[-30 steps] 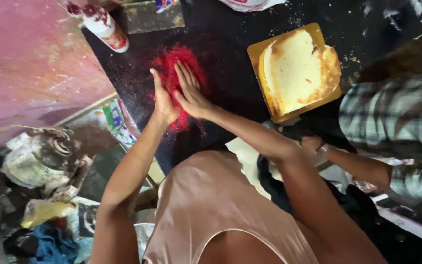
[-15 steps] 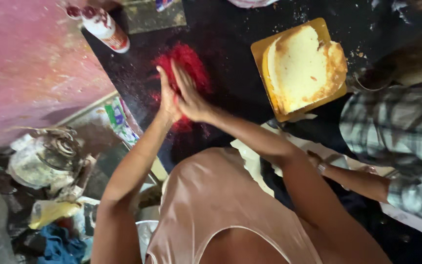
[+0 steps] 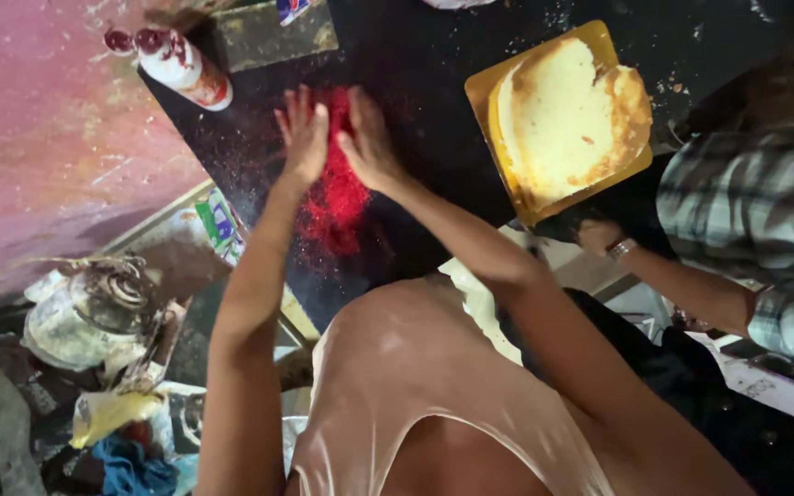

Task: The person pours white powder and red coloring from containers onto a surface and mixes them together by hand.

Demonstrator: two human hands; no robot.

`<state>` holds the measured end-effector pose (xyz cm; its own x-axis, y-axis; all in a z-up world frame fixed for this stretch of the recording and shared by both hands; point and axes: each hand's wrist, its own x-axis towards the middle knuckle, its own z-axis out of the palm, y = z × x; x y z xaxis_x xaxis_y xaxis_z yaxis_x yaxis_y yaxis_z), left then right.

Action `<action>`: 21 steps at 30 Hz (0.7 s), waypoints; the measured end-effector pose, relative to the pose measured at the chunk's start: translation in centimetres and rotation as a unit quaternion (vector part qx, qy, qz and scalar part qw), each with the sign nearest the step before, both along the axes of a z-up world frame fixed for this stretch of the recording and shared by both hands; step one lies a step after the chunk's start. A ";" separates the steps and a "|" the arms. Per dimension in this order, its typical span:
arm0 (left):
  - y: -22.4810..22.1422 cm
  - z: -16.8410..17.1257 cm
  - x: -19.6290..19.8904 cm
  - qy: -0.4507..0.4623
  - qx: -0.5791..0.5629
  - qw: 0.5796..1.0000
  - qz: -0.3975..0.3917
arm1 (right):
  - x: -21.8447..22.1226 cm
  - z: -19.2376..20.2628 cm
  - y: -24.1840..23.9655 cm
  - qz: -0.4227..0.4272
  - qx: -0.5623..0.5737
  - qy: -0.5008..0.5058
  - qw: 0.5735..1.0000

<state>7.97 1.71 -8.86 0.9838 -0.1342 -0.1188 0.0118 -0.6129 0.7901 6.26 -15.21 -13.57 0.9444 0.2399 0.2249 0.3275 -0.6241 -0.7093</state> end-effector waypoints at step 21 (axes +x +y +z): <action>-2.5 6.4 -6.9 0.229 -0.660 0.700 0.146 | -4.7 9.3 1.8 0.132 0.081 0.007 0.988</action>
<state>1.10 -0.83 -2.43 0.8913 -0.2258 -0.3933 0.4223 0.7293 0.5383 1.59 -13.42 -4.26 0.8568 0.4404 0.2684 0.4536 -0.3958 -0.7985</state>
